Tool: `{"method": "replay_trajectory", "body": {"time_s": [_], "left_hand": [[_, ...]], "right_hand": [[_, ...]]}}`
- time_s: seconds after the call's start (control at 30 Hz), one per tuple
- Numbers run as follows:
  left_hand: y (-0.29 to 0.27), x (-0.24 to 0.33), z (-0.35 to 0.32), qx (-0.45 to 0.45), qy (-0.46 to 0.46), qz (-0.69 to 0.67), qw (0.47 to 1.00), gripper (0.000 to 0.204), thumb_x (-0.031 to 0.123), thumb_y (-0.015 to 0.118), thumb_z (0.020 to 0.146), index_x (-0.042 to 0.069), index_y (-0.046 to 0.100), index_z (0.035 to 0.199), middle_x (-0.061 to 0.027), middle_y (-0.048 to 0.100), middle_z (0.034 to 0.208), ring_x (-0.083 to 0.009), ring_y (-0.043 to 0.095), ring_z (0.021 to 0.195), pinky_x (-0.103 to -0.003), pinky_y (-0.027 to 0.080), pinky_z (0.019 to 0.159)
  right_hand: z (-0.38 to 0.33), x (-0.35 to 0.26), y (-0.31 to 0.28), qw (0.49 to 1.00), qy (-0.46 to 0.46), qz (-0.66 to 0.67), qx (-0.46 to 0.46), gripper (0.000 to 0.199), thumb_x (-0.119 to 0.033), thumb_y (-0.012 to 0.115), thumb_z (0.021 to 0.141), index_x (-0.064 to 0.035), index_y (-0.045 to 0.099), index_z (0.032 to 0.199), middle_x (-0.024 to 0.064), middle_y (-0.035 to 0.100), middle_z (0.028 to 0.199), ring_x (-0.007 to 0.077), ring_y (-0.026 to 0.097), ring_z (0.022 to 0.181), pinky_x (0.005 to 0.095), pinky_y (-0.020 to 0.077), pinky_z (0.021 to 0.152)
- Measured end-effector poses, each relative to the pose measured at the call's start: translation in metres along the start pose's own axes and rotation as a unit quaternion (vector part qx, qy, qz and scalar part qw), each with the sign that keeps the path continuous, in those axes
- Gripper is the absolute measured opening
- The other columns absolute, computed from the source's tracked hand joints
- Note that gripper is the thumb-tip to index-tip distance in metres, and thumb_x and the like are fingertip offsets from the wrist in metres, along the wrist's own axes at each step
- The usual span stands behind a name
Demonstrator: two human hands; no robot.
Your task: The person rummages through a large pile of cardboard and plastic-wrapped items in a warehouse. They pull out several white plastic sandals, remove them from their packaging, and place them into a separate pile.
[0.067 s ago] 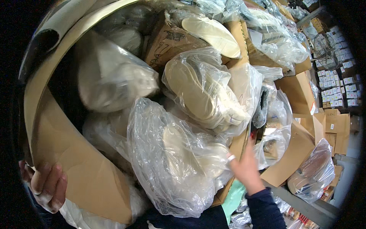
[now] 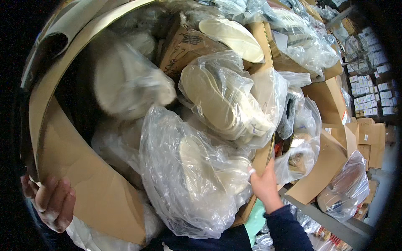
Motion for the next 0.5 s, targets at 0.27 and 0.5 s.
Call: {"method": "replay_trajectory", "body": {"time_s": [0.27,0.5], "left_hand": [[-0.007,0.002,0.042,-0.102,0.025,0.002,0.994,0.023,0.013,0.067,0.082,0.006,0.060,0.103,-0.0143,0.066,0.115,-0.0280,0.050,0.129,-0.076,0.032,0.105],[-0.001,0.016,0.036,0.034,-0.192,-0.073,0.978,0.038,0.035,0.068,0.090,0.011,0.071,0.119,-0.0103,0.069,0.125,-0.0340,0.060,0.122,-0.055,0.035,0.111]], "right_hand": [[0.002,0.010,0.010,0.995,-0.059,-0.005,0.075,0.030,-0.006,0.061,0.092,0.0050,0.052,0.118,0.0275,0.067,0.103,0.0443,0.065,0.097,0.0461,0.0498,0.085],[0.000,0.008,0.004,0.992,0.037,-0.098,0.068,0.033,-0.009,0.063,0.091,0.0060,0.053,0.118,0.0319,0.064,0.102,0.0515,0.060,0.100,0.0486,0.0488,0.086]]}}
Point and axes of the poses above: each hand's wrist, its own z-axis towards the middle knuckle, its own y-axis out of the palm, x = y × z, the point moved 2 cm from there along z, towards the middle knuckle
